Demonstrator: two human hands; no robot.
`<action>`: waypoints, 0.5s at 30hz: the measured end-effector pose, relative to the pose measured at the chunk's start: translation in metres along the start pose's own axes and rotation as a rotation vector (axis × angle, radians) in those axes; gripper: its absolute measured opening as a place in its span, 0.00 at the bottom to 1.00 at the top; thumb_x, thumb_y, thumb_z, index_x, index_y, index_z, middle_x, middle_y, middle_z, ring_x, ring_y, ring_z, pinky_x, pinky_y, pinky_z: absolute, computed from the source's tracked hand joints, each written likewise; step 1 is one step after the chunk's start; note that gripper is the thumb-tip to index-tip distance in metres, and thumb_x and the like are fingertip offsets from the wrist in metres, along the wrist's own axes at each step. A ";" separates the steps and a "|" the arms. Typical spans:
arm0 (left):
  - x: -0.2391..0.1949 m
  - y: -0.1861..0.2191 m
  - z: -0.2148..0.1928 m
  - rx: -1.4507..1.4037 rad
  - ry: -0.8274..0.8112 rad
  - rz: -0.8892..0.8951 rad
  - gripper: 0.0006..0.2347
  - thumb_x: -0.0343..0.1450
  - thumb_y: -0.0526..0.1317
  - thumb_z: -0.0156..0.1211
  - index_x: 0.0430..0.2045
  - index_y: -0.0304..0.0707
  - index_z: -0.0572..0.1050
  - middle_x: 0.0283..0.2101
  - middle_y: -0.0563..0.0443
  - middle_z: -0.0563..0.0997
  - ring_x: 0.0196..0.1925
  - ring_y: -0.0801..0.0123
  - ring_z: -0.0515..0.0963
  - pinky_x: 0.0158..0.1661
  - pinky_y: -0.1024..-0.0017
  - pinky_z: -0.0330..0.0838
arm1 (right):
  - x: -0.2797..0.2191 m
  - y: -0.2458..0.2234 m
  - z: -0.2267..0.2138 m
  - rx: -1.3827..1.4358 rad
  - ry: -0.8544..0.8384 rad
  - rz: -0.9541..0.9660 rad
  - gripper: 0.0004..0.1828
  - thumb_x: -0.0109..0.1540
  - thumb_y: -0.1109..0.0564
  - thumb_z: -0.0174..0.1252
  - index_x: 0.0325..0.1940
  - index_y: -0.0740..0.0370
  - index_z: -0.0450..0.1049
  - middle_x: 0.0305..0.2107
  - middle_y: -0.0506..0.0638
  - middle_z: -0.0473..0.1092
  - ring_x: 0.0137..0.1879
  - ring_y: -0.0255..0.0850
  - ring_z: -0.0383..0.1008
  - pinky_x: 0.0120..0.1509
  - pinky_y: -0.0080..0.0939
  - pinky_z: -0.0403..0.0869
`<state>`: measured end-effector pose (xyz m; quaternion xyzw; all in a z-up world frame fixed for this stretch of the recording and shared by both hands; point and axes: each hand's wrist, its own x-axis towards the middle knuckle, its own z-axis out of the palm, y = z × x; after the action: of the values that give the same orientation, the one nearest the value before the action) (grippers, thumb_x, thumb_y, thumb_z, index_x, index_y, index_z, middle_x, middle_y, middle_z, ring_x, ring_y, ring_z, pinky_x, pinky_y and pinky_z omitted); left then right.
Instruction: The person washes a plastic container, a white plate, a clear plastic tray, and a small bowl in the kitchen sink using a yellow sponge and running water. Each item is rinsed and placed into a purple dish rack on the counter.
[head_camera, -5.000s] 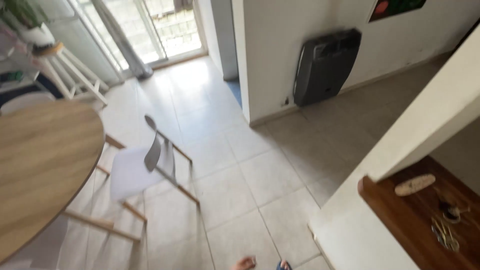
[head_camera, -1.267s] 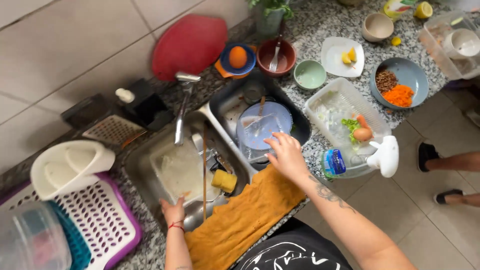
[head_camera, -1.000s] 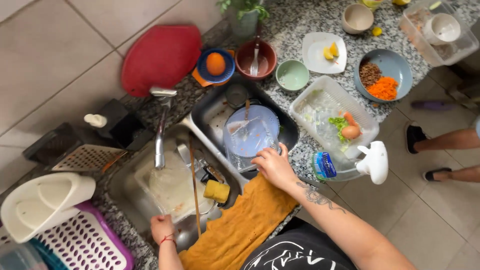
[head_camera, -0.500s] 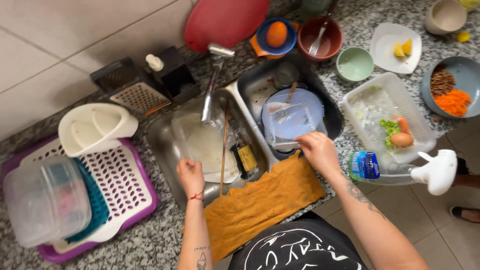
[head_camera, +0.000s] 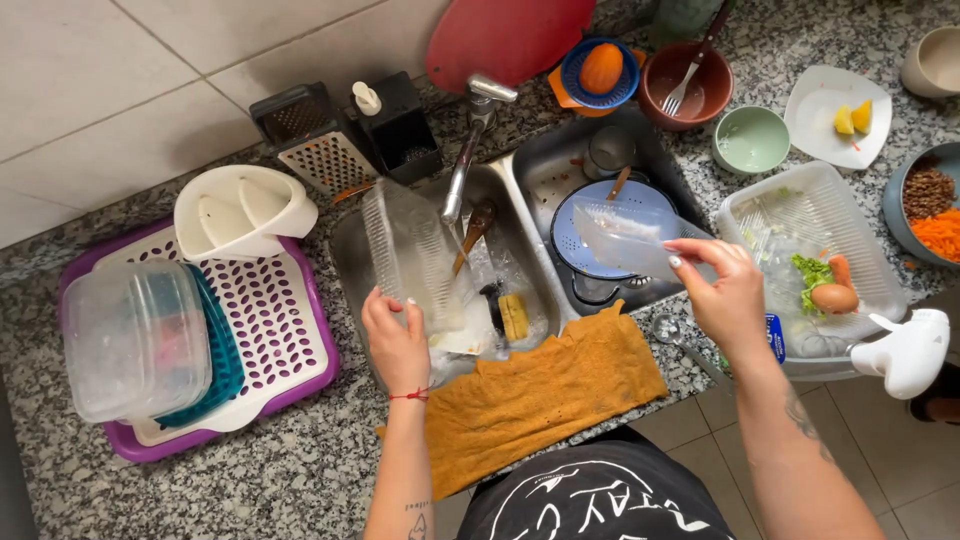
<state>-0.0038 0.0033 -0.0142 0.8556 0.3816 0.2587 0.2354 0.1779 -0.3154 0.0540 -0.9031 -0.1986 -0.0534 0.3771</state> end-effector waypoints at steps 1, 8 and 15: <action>-0.003 -0.012 0.008 -0.115 -0.037 -0.123 0.07 0.66 0.40 0.51 0.27 0.43 0.59 0.50 0.41 0.69 0.45 0.42 0.74 0.39 0.53 0.72 | -0.001 -0.010 -0.008 0.009 0.005 -0.027 0.10 0.57 0.58 0.62 0.40 0.44 0.78 0.27 0.41 0.71 0.41 0.41 0.71 0.56 0.40 0.66; -0.031 -0.034 0.041 -0.730 -0.436 -0.733 0.25 0.69 0.40 0.50 0.59 0.38 0.49 0.56 0.18 0.58 0.54 0.32 0.67 0.43 0.50 0.72 | -0.005 -0.014 -0.011 0.000 0.034 -0.127 0.10 0.58 0.62 0.62 0.40 0.47 0.78 0.31 0.43 0.73 0.46 0.44 0.71 0.59 0.41 0.65; -0.056 -0.177 0.145 0.002 -0.897 -0.463 0.22 0.69 0.57 0.43 0.47 0.44 0.73 0.52 0.44 0.74 0.58 0.57 0.70 0.57 0.59 0.62 | -0.032 -0.001 0.036 -0.439 -0.152 -0.119 0.24 0.57 0.55 0.58 0.57 0.42 0.69 0.52 0.49 0.68 0.64 0.58 0.60 0.58 0.79 0.57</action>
<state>-0.0400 0.0362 -0.2447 0.7755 0.4230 -0.1936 0.4268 0.1465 -0.2996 0.0216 -0.9515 -0.2631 -0.0492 0.1519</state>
